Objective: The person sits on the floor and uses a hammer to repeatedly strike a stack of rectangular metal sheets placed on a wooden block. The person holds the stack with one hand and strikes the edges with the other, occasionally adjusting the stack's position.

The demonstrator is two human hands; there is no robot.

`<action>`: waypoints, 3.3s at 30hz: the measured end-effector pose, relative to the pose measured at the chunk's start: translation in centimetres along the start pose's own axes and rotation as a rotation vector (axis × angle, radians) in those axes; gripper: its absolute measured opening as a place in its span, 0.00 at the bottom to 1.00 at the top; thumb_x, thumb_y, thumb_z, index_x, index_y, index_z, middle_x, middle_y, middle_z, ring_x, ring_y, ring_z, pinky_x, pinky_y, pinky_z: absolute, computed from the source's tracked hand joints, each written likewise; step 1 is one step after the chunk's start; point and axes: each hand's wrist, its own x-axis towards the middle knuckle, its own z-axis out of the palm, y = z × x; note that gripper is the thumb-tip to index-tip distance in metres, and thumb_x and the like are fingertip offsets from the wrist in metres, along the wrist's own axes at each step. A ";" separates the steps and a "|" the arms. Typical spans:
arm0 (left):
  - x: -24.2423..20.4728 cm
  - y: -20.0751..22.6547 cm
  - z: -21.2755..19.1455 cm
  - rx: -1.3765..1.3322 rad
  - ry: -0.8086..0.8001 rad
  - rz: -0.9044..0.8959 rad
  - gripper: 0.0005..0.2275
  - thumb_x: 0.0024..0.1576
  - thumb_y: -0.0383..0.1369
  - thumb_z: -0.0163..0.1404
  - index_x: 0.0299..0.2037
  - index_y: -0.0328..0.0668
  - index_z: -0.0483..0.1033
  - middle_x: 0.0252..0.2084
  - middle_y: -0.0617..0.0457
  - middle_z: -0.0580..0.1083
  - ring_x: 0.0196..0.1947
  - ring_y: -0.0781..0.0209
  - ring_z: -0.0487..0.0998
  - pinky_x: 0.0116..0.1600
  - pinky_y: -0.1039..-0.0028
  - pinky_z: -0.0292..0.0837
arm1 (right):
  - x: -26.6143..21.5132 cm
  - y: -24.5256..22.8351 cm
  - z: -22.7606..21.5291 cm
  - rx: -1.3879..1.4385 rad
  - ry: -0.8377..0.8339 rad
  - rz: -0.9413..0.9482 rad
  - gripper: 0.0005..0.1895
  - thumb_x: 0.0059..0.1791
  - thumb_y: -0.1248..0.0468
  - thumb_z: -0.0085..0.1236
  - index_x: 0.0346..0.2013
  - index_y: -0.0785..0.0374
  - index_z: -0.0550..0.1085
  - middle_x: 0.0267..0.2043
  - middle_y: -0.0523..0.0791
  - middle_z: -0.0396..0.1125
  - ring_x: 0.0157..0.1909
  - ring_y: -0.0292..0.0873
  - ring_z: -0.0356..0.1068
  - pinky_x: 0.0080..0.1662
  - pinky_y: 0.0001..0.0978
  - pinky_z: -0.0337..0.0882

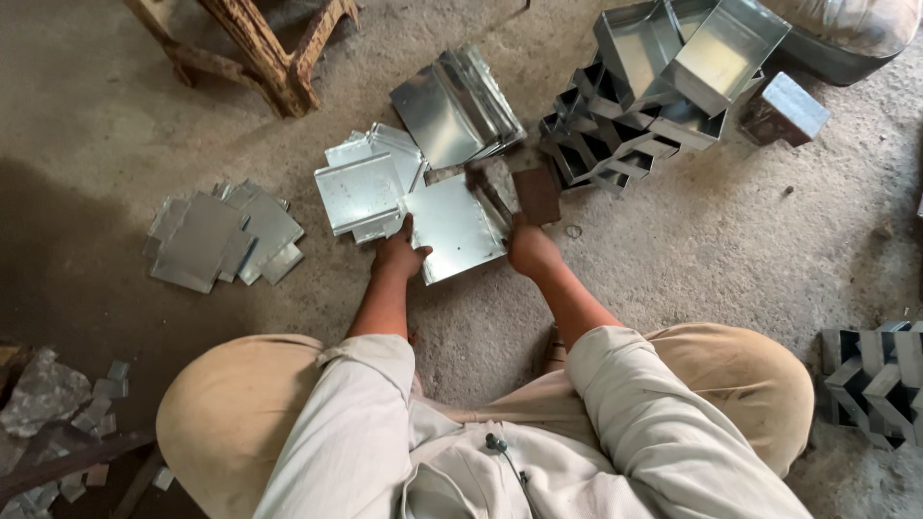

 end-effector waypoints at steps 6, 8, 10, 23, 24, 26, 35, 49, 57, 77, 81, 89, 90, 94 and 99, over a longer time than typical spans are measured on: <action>1.4 -1.4 1.3 -0.075 0.019 0.056 0.41 0.53 0.45 0.60 0.76 0.73 0.48 0.74 0.52 0.63 0.73 0.48 0.62 0.71 0.59 0.63 | 1.4 -4.3 -4.1 0.240 0.171 0.132 0.15 0.56 0.63 0.48 0.57 0.65 0.63 0.37 0.61 0.71 0.38 0.67 0.72 0.40 0.56 0.70; 1.4 -1.2 1.1 -0.053 0.062 0.093 0.40 0.53 0.45 0.62 0.75 0.71 0.49 0.74 0.49 0.60 0.74 0.46 0.57 0.70 0.59 0.60 | 2.1 -5.4 -4.6 0.334 0.303 0.008 0.13 0.57 0.65 0.48 0.55 0.66 0.62 0.35 0.59 0.70 0.36 0.64 0.72 0.39 0.54 0.71; 1.1 -1.3 1.1 -0.070 0.053 0.081 0.41 0.53 0.44 0.62 0.74 0.71 0.49 0.73 0.48 0.60 0.73 0.46 0.58 0.70 0.60 0.59 | 2.5 -5.1 -3.5 0.354 0.383 -0.078 0.13 0.58 0.66 0.48 0.54 0.67 0.60 0.35 0.58 0.69 0.34 0.62 0.72 0.38 0.53 0.71; 1.4 -1.3 0.8 -0.003 0.009 0.081 0.42 0.54 0.45 0.61 0.77 0.70 0.46 0.70 0.46 0.67 0.70 0.44 0.65 0.70 0.59 0.63 | 0.7 -2.2 -1.3 0.155 0.023 0.102 0.18 0.55 0.63 0.49 0.58 0.65 0.63 0.43 0.63 0.70 0.43 0.70 0.69 0.42 0.60 0.67; 1.1 -1.6 1.0 0.005 -0.001 0.057 0.42 0.55 0.45 0.61 0.77 0.71 0.46 0.70 0.46 0.66 0.71 0.44 0.64 0.70 0.59 0.63 | 0.7 -2.0 -1.0 0.121 -0.063 0.154 0.18 0.54 0.63 0.49 0.58 0.65 0.63 0.43 0.63 0.70 0.44 0.70 0.69 0.43 0.60 0.67; 1.1 -1.8 1.4 -0.053 0.017 0.053 0.42 0.53 0.45 0.61 0.76 0.71 0.47 0.70 0.48 0.67 0.71 0.46 0.65 0.70 0.59 0.63 | 0.5 -0.7 -0.1 0.034 -0.143 0.192 0.19 0.53 0.63 0.50 0.57 0.67 0.65 0.44 0.64 0.70 0.45 0.70 0.69 0.44 0.59 0.67; 2.4 -6.2 -2.7 -0.341 0.252 0.046 0.41 0.48 0.36 0.66 0.71 0.40 0.53 0.60 0.38 0.72 0.58 0.46 0.75 0.59 0.62 0.71 | 0.7 3.8 3.6 0.109 0.009 0.199 0.21 0.50 0.60 0.55 0.52 0.74 0.72 0.46 0.68 0.69 0.49 0.71 0.68 0.47 0.57 0.70; -0.9 -10.9 -14.1 -1.398 0.735 0.038 0.12 0.58 0.35 0.56 0.30 0.34 0.70 0.26 0.50 0.68 0.22 0.59 0.67 0.23 0.64 0.61 | 0.2 2.1 2.8 -0.085 -0.267 0.245 0.42 0.47 0.56 0.58 0.73 0.65 0.56 0.52 0.66 0.69 0.53 0.68 0.69 0.53 0.55 0.69; 0.0 -16.2 -13.8 -1.786 0.883 -0.107 0.11 0.58 0.36 0.48 0.48 0.44 0.71 0.41 0.55 0.76 0.36 0.58 0.81 0.34 0.67 0.76 | -0.7 -0.1 -0.1 -0.077 -0.303 0.343 0.31 0.49 0.54 0.59 0.65 0.60 0.68 0.56 0.59 0.72 0.59 0.65 0.70 0.57 0.52 0.70; 7.6 -14.4 -0.7 -1.196 0.623 -0.291 0.16 0.53 0.36 0.58 0.46 0.30 0.80 0.44 0.39 0.80 0.43 0.47 0.82 0.44 0.61 0.76 | 0.5 -3.3 -0.4 -0.043 -0.034 0.276 0.28 0.46 0.54 0.62 0.59 0.61 0.74 0.54 0.58 0.70 0.57 0.61 0.69 0.57 0.49 0.69; 9.0 -15.3 0.3 -1.199 0.525 -0.355 0.15 0.55 0.38 0.56 0.45 0.32 0.81 0.42 0.43 0.79 0.40 0.46 0.80 0.40 0.55 0.75 | 0.7 -4.0 0.1 -0.090 -0.040 0.246 0.26 0.46 0.54 0.64 0.57 0.61 0.75 0.52 0.59 0.69 0.55 0.63 0.69 0.54 0.51 0.69; 11.0 -12.5 4.1 -1.430 0.128 -0.594 0.23 0.60 0.48 0.52 0.59 0.42 0.72 0.53 0.43 0.73 0.45 0.42 0.77 0.44 0.52 0.74 | 2.1 -7.5 -3.2 0.060 -0.050 0.211 0.23 0.48 0.58 0.64 0.56 0.63 0.75 0.53 0.52 0.69 0.47 0.51 0.72 0.49 0.41 0.71; 11.3 -12.2 4.7 -1.463 0.094 -0.599 0.24 0.61 0.49 0.52 0.61 0.43 0.71 0.56 0.42 0.72 0.47 0.40 0.76 0.45 0.52 0.75 | 2.3 -8.0 -3.8 0.076 -0.042 0.209 0.23 0.48 0.59 0.64 0.55 0.64 0.75 0.53 0.51 0.70 0.46 0.50 0.71 0.48 0.40 0.71; 13.6 -10.6 6.1 -1.609 0.027 -0.636 0.27 0.61 0.52 0.49 0.66 0.47 0.66 0.61 0.41 0.68 0.55 0.39 0.73 0.47 0.50 0.76 | 2.2 -8.4 -7.6 0.256 -0.116 0.281 0.21 0.51 0.59 0.62 0.56 0.63 0.75 0.50 0.46 0.70 0.47 0.40 0.71 0.48 0.36 0.73; 17.1 -9.7 8.2 -1.886 -0.062 -0.602 0.26 0.61 0.53 0.46 0.62 0.45 0.68 0.56 0.43 0.73 0.53 0.41 0.74 0.46 0.52 0.72 | -0.4 -6.9 -10.6 0.688 -0.177 0.492 0.22 0.51 0.60 0.61 0.58 0.64 0.73 0.48 0.45 0.71 0.47 0.37 0.71 0.49 0.33 0.75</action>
